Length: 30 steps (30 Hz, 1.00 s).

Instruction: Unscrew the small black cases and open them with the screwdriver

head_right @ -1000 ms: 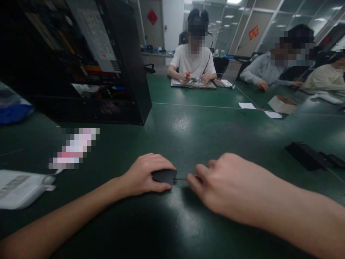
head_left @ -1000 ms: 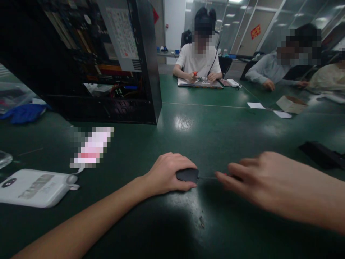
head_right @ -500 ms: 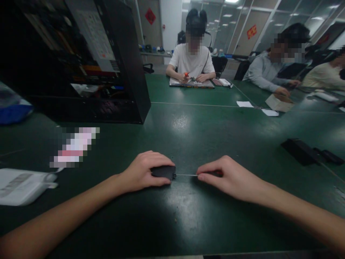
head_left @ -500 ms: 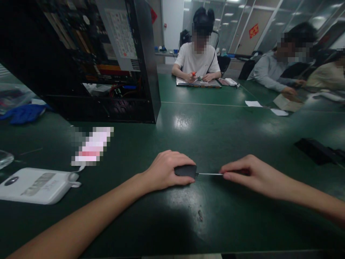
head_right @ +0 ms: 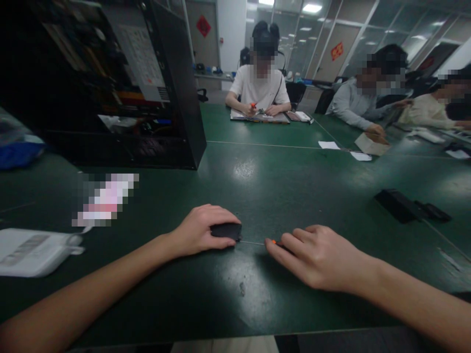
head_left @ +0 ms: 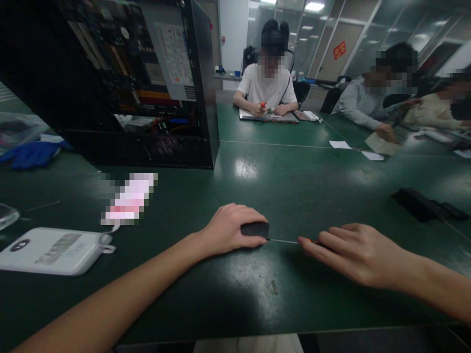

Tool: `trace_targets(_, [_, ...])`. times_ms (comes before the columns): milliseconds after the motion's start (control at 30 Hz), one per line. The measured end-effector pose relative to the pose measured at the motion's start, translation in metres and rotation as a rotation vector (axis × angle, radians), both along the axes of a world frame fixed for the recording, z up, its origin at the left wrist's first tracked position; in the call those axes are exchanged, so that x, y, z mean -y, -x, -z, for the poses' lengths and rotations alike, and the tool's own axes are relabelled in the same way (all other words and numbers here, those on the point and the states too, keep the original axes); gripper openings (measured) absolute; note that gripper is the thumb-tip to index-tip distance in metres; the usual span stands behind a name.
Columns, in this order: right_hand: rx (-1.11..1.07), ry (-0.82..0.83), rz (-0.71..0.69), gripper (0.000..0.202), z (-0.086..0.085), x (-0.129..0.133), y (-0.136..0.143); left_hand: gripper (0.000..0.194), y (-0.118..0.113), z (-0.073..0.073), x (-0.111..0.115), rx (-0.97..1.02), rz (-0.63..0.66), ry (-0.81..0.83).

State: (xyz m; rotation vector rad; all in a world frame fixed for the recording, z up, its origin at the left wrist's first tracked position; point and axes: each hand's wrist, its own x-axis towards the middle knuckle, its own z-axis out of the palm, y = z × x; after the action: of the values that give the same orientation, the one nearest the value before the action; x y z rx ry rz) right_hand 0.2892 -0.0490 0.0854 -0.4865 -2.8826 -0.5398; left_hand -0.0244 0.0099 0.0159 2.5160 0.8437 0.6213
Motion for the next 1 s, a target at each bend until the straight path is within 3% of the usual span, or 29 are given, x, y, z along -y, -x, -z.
trace_targets(167, [-0.274, 0.644, 0.385, 0.026, 0.014, 0.012, 0.015, 0.041, 0.001, 0.003, -0.001, 0.038, -0.001, -0.002])
trace_targets(233, [-0.361, 0.737, 0.452, 0.027, 0.024, 0.019, 0.021, 0.041, 0.001, 0.003, -0.001, 0.041, 0.0, -0.005])
trace_targets(300, [-0.38, 0.616, 0.439, 0.028, 0.04, 0.025, 0.024, 0.041, 0.001, 0.002, -0.001, 0.042, -0.003, -0.007])
trace_targets(433, [-0.325, 0.159, 0.356, 0.027, 0.075, 0.034, 0.029, 0.04, 0.001, 0.001, -0.001, 0.049, -0.004, -0.001])
trace_targets(500, [-0.344, 0.097, 0.37, 0.028, 0.088, 0.039, 0.033, 0.042, 0.0, 0.001, -0.001, 0.052, -0.006, 0.01])
trace_targets(600, [-0.397, 0.14, 0.429, 0.032, 0.098, 0.044, 0.041, 0.044, -0.001, 0.002, 0.0, 0.06, -0.02, 0.028])
trace_targets(733, [-0.425, 0.237, 0.466, 0.034, 0.096, 0.045, 0.04, 0.045, 0.001, -0.001, -0.002, 0.091, -0.014, 0.066])
trace_targets(867, [-0.383, 0.303, 0.463, 0.034, 0.083, 0.036, 0.023, 0.048, 0.012, -0.01, -0.012, 0.099, 0.089, 0.16])
trace_targets(1000, [-0.32, 0.324, 0.448, 0.033, 0.069, 0.02, 0.016, 0.047, 0.018, -0.012, -0.017, 0.098, 0.093, 0.175])
